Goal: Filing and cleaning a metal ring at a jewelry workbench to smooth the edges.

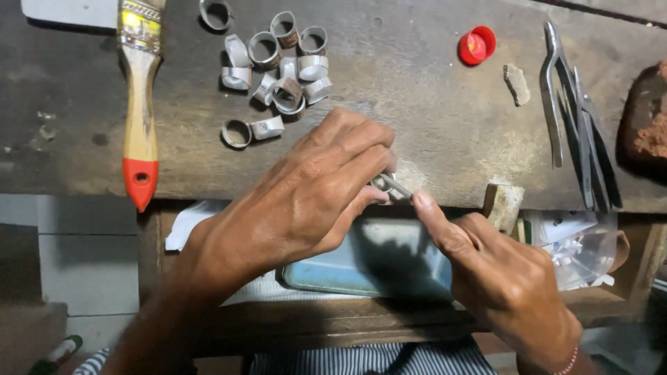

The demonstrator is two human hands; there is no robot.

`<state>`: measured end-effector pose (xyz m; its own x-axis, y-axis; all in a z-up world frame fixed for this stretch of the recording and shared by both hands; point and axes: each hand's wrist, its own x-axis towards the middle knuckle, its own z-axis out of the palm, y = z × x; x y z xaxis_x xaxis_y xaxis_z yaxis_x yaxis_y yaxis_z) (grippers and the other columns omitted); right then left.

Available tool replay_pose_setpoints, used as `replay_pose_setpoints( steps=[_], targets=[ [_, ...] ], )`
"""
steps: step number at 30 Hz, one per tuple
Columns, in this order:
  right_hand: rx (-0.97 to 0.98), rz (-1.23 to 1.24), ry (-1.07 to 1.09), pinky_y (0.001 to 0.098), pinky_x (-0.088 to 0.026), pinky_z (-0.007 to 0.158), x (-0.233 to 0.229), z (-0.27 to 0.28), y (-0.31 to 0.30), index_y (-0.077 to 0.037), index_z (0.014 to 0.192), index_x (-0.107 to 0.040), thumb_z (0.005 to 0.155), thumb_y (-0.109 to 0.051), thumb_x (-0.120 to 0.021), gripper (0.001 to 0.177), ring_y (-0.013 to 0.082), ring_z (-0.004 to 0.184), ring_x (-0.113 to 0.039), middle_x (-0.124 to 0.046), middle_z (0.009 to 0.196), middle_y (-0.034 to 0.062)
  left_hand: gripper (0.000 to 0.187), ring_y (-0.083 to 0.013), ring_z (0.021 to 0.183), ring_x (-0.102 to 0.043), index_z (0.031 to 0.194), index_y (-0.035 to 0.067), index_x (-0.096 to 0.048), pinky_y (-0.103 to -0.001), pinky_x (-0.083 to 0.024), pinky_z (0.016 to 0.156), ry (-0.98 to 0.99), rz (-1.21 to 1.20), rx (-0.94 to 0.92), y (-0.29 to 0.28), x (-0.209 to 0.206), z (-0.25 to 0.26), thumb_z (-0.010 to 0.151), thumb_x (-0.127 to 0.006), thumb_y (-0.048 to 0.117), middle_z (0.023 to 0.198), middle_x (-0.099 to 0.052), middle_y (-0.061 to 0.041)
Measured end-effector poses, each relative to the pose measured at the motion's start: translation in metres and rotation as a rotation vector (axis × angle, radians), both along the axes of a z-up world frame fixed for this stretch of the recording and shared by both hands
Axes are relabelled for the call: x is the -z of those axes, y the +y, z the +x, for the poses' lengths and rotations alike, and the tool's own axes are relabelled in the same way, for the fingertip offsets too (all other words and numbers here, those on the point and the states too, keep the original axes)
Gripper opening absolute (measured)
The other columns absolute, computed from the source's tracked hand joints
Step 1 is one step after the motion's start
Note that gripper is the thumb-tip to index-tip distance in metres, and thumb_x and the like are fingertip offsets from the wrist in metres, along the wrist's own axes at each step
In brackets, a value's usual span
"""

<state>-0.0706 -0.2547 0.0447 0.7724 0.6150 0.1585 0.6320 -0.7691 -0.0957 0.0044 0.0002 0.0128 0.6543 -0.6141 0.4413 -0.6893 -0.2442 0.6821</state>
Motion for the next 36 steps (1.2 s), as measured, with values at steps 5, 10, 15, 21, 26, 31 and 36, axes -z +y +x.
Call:
replay_pose_setpoints(
  steps=[5, 10, 15, 21, 26, 31, 36],
  targets=[
    [0.011, 0.035, -0.015, 0.0301, -0.043, 0.056, 0.005, 0.006, 0.003, -0.008, 0.145, -0.062, 0.099, 0.019, -0.048, 0.055, 0.0127, 0.058, -0.043, -0.049, 0.078, 0.0009, 0.024, -0.0353, 0.11, -0.05, 0.109, -0.003, -0.055, -0.043, -0.046, 0.096, 0.012, -0.011, 0.015, -0.003, 0.001, 0.0, 0.094, -0.073, -0.004, 0.116, -0.053, -0.017],
    [0.005, 0.068, -0.024, 0.0292, -0.04, 0.051, 0.008, 0.006, 0.001, -0.012, 0.146, -0.06, 0.098, 0.018, -0.048, 0.059, 0.013, 0.056, -0.039, -0.046, 0.077, -0.0013, 0.026, -0.0357, 0.111, -0.053, 0.115, -0.004, -0.057, -0.046, -0.047, 0.098, 0.015, -0.027, -0.048, -0.005, -0.003, -0.005, 0.098, -0.071, 0.011, 0.117, -0.057, -0.019],
    [0.032, 0.069, 0.024, 0.0317, -0.042, 0.051, 0.004, -0.001, 0.002, -0.011, 0.145, -0.061, 0.106, 0.006, -0.047, 0.044, 0.0142, 0.051, -0.04, -0.047, 0.075, -0.0014, 0.02, -0.0342, 0.11, -0.053, 0.108, -0.002, -0.056, -0.042, -0.044, 0.102, -0.028, -0.012, -0.053, -0.007, -0.005, -0.004, 0.099, -0.072, 0.004, 0.115, -0.056, -0.017],
    [0.002, 0.016, -0.039, 0.0329, -0.04, 0.049, 0.01, 0.009, 0.006, -0.011, 0.147, -0.061, 0.096, 0.018, -0.047, 0.06, 0.0156, 0.051, -0.035, -0.043, 0.075, -0.0006, 0.023, -0.035, 0.117, -0.052, 0.111, -0.005, -0.058, -0.044, -0.046, 0.106, -0.033, 0.031, -0.033, -0.006, -0.004, -0.003, 0.097, -0.075, 0.004, 0.119, -0.056, -0.018],
    [0.0, 0.005, 0.019, 0.0315, -0.039, 0.049, 0.001, -0.001, 0.0, -0.01, 0.145, -0.061, 0.103, 0.009, -0.045, 0.048, 0.0143, 0.049, -0.033, -0.041, 0.073, -0.0005, 0.018, -0.0341, 0.114, -0.052, 0.108, -0.003, -0.056, -0.042, -0.046, 0.101, -0.011, 0.031, -0.035, -0.003, -0.005, -0.003, 0.099, -0.07, 0.004, 0.117, -0.055, -0.016],
    [0.012, 0.024, -0.018, 0.0321, -0.042, 0.049, 0.006, 0.003, -0.004, -0.013, 0.148, -0.059, 0.098, 0.015, -0.048, 0.058, 0.0153, 0.053, -0.038, -0.04, 0.074, -0.0023, 0.023, -0.0343, 0.116, -0.052, 0.109, -0.004, -0.057, -0.042, -0.046, 0.103, -0.031, 0.053, -0.018, -0.009, -0.007, -0.003, 0.097, -0.074, 0.004, 0.118, -0.056, -0.018],
    [0.012, 0.016, -0.004, 0.0343, -0.043, 0.05, 0.002, -0.004, -0.005, -0.01, 0.144, -0.063, 0.104, 0.01, -0.047, 0.047, 0.0136, 0.048, -0.035, -0.042, 0.074, -0.0007, 0.021, -0.0343, 0.114, -0.051, 0.105, -0.002, -0.054, -0.042, -0.045, 0.1, -0.009, 0.026, -0.007, -0.005, -0.007, -0.003, 0.096, -0.074, -0.001, 0.116, -0.054, -0.016]
  ],
)
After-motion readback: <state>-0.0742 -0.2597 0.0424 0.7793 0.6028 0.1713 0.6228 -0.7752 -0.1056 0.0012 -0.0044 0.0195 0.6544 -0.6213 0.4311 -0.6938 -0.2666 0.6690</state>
